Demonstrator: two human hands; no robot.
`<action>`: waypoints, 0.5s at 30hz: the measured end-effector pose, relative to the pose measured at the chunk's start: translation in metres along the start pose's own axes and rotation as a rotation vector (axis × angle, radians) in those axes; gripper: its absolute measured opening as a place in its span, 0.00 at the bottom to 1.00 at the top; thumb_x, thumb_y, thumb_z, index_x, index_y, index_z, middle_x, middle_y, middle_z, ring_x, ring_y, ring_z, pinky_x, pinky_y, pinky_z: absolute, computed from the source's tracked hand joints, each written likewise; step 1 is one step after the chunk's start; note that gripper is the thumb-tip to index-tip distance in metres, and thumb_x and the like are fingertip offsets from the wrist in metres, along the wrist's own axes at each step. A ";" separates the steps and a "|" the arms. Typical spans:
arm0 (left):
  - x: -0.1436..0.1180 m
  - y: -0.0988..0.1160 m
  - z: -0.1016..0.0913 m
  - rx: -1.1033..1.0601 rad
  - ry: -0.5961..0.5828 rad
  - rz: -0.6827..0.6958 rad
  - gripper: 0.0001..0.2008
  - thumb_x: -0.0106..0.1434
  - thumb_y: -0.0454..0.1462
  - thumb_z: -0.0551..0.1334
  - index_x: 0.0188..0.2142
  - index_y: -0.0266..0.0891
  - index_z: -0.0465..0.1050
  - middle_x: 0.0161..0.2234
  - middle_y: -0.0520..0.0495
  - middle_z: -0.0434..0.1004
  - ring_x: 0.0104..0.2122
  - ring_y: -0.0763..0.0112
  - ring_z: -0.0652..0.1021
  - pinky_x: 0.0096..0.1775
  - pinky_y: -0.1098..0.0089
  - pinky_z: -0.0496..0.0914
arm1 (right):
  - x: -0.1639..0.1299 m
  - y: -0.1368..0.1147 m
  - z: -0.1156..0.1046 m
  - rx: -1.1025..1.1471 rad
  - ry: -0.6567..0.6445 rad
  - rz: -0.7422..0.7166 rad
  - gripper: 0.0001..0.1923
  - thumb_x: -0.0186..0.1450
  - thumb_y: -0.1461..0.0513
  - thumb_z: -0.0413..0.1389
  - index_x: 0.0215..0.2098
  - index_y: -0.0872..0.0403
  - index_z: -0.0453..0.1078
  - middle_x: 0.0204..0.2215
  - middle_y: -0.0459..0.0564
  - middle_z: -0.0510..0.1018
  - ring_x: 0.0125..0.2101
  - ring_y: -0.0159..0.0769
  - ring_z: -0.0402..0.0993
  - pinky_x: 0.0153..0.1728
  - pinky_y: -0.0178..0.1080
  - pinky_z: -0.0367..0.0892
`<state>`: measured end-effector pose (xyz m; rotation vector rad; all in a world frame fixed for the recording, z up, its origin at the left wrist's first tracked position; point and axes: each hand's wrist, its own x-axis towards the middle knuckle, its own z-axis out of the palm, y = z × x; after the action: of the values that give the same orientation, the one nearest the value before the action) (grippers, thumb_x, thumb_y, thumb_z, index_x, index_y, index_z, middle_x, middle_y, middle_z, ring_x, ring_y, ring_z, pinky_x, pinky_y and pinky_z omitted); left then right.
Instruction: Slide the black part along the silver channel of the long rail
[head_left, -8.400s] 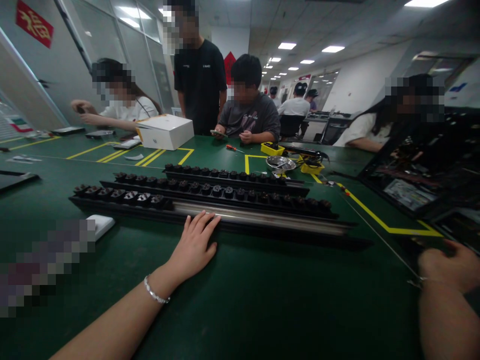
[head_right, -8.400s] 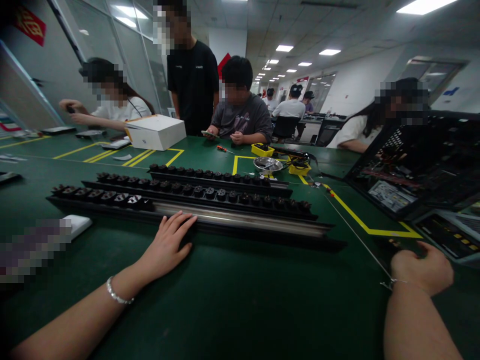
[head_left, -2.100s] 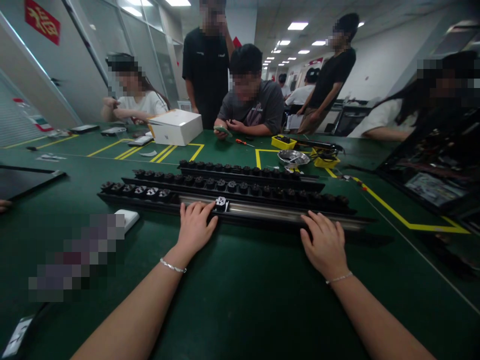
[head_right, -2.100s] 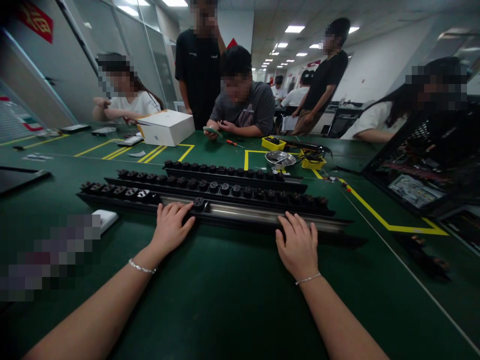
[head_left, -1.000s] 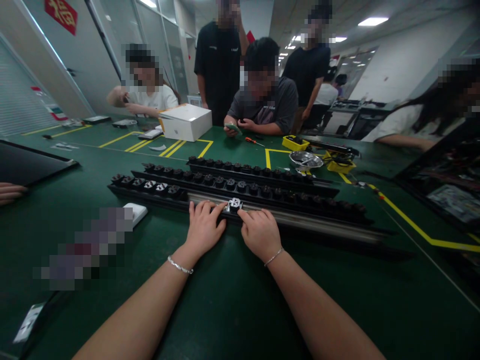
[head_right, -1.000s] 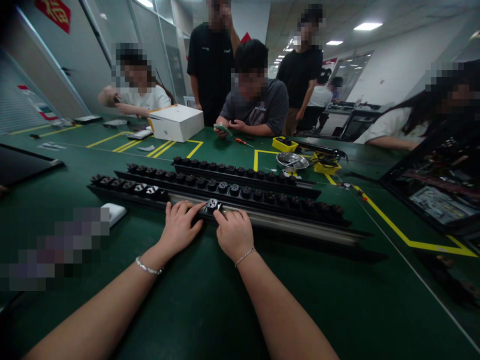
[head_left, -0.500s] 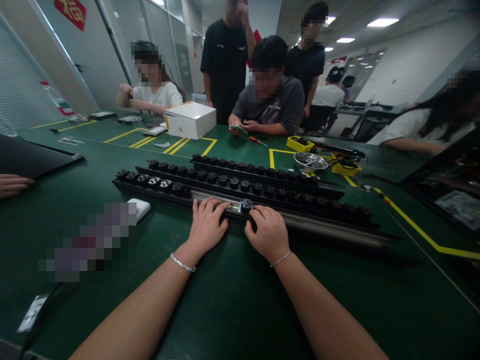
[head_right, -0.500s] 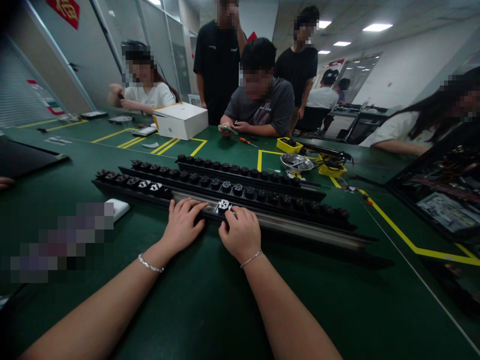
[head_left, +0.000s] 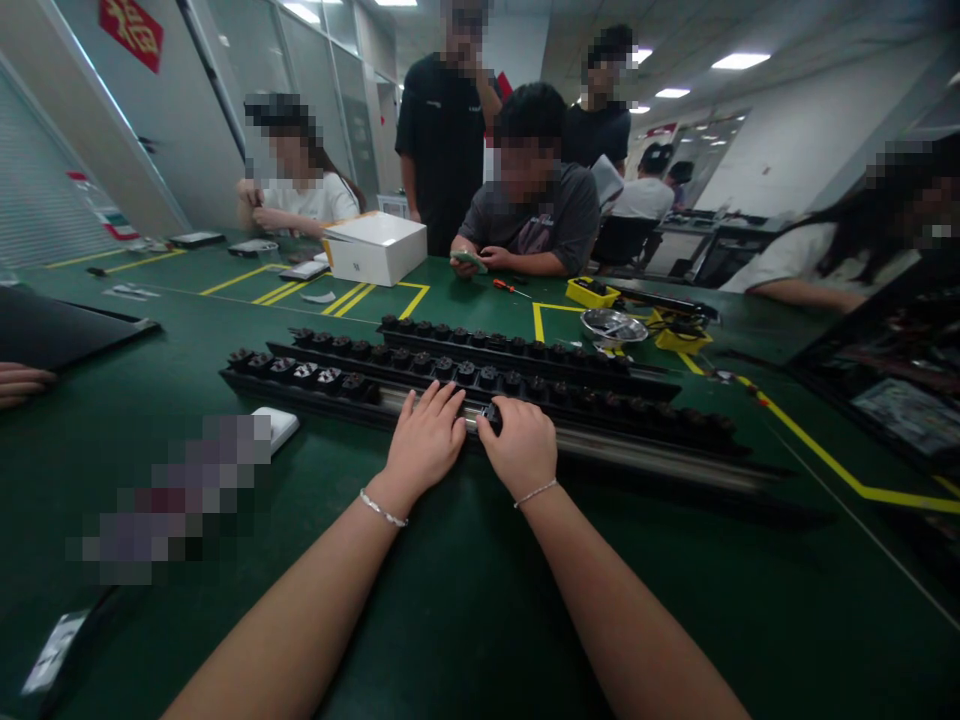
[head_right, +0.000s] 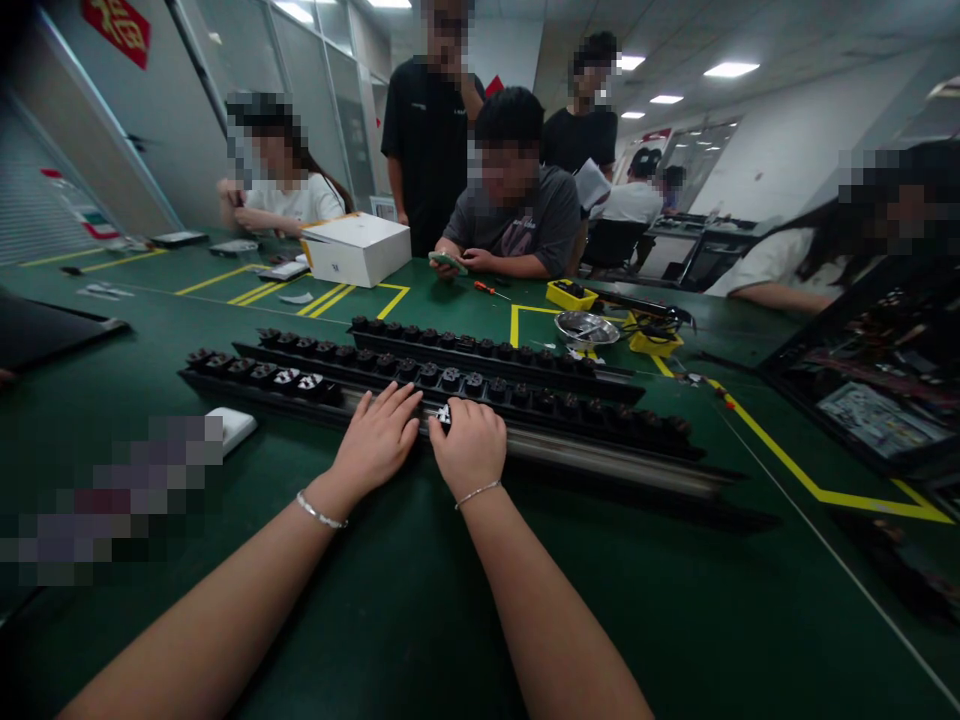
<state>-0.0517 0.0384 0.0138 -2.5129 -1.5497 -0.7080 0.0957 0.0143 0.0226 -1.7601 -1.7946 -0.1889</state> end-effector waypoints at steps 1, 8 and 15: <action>0.001 -0.001 0.001 -0.002 0.008 0.008 0.21 0.67 0.40 0.48 0.58 0.42 0.64 0.59 0.46 0.64 0.61 0.60 0.61 0.61 0.51 0.51 | 0.000 -0.001 0.001 -0.006 -0.002 0.011 0.16 0.63 0.55 0.51 0.43 0.53 0.71 0.40 0.54 0.78 0.41 0.44 0.70 0.42 0.44 0.59; 0.000 -0.002 0.004 -0.030 0.050 0.011 0.20 0.67 0.40 0.48 0.55 0.41 0.66 0.57 0.46 0.68 0.59 0.61 0.64 0.61 0.54 0.52 | -0.002 0.002 0.001 -0.002 0.034 0.049 0.14 0.61 0.58 0.51 0.41 0.55 0.71 0.39 0.55 0.78 0.41 0.42 0.70 0.43 0.43 0.58; 0.000 0.001 0.003 -0.042 0.069 -0.010 0.19 0.66 0.39 0.50 0.55 0.42 0.67 0.56 0.46 0.70 0.58 0.59 0.65 0.60 0.54 0.53 | -0.003 0.009 -0.003 -0.042 0.039 0.101 0.14 0.60 0.57 0.52 0.41 0.56 0.71 0.38 0.56 0.78 0.40 0.43 0.70 0.42 0.43 0.58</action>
<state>-0.0497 0.0394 0.0110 -2.4835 -1.5412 -0.8281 0.1047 0.0110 0.0210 -1.8591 -1.6809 -0.2201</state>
